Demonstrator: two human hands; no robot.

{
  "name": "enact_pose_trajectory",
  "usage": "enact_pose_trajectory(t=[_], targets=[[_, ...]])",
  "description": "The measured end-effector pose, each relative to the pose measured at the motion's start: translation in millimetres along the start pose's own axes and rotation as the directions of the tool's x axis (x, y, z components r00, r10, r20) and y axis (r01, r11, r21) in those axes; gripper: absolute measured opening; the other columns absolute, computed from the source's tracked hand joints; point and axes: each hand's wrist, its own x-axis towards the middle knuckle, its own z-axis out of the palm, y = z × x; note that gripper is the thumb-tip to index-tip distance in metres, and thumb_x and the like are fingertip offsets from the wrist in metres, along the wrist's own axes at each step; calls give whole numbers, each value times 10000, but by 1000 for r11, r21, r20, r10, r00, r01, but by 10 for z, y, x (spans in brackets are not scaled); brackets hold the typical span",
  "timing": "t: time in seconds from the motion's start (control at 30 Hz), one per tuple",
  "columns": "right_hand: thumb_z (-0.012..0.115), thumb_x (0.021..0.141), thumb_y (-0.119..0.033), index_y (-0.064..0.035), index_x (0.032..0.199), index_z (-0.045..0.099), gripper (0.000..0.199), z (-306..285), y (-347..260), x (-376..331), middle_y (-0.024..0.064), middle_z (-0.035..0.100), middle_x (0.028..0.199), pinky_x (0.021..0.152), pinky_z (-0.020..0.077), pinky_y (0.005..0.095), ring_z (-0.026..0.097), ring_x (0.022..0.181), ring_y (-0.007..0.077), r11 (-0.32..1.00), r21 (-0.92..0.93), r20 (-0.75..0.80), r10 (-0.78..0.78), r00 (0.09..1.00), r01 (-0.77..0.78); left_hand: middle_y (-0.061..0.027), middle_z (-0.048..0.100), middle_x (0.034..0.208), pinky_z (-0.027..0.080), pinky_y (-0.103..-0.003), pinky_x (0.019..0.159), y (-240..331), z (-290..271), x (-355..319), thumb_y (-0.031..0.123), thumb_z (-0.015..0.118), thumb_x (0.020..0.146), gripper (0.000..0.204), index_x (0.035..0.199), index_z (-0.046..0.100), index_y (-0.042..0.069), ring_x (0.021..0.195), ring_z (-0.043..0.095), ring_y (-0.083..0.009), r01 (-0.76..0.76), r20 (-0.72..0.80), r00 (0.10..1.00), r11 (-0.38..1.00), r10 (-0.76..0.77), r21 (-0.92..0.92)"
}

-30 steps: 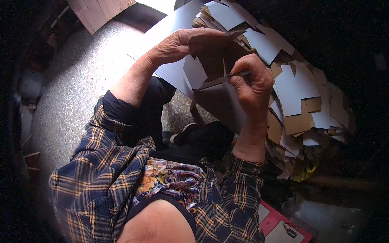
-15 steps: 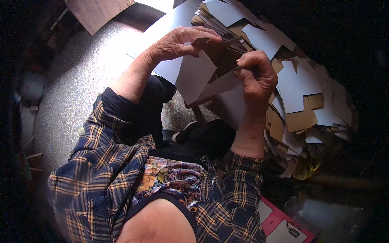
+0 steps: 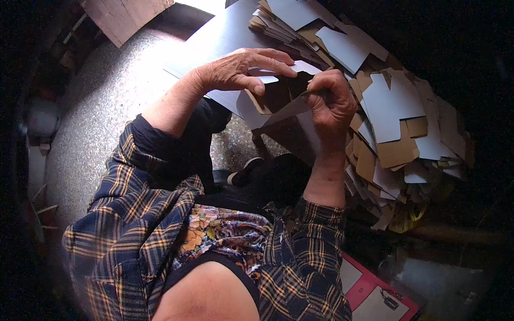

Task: The person picks up a flat cardboard piece from a stack and folds it by hand into a box. This process is repeated with another cardboard piece from the stack.

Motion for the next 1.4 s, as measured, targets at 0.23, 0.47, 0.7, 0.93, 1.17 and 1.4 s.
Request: enact_pose_trajectory(t=[0.23, 0.47, 0.7, 0.93, 1.17, 1.4], targets=[[628, 739, 65, -45, 831, 556, 160, 0, -25, 14, 12, 529, 842, 703, 441, 222, 524, 769, 92, 999, -12, 45, 33, 998, -32, -168, 444, 1379, 473, -458, 993, 58, 32, 18, 800, 418, 766, 822, 1174, 659, 128, 1179, 542, -343, 150, 65, 987, 987, -146, -60], [636, 728, 48, -40, 832, 561, 155, 33, -80, 27, 12, 530, 857, 714, 439, 232, 519, 763, 92, 996, -39, 31, 79, 996, -78, -168, 406, 1411, 457, -441, 1008, 22, 41, 50, 656, 451, 875, 649, 1176, 657, 118, 1218, 515, -324, 93, 131, 987, 995, -97, 38], [667, 745, -8, -44, 852, 575, 146, 39, -37, 39, 19, 547, 883, 742, 438, 235, 525, 790, 97, 993, -23, 17, 113, 993, -113, -155, 333, 1466, 363, -466, 1082, 15, 47, 5, 620, 543, 848, 612, 1226, 625, 144, 1319, 399, -332, 147, 171, 975, 989, -141, -22], [635, 867, -157, -57, 1087, 538, 260, 71, 1, -9, 57, 532, 1017, 843, 433, 282, 526, 930, 137, 998, -34, -161, 48, 986, -54, -146, 322, 1474, 366, -462, 1082, -5, 54, 16, 642, 537, 839, 633, 1231, 621, 152, 1335, 373, -329, 182, 157, 972, 983, -176, -26], [546, 910, -115, -21, 1206, 501, 314, -47, 252, -120, 62, 543, 1063, 863, 435, 279, 532, 937, 145, 900, -436, -471, -224, 853, -4, -142, 326, 1469, 410, -432, 1056, 2, 70, 39, 587, 547, 861, 586, 1231, 617, 138, 1325, 391, -315, 188, 154, 970, 982, -186, -4], [661, 871, -188, -1, 1065, 646, 270, -81, 302, -108, 21, 623, 888, 736, 464, 236, 548, 752, 89, 957, 46, -377, 281, 883, -285, -143, 330, 1469, 356, -451, 1094, 42, 70, 36, 437, 594, 835, 492, 1223, 625, 138, 1326, 389, -323, 177, 162, 970, 984, -180, 36]])
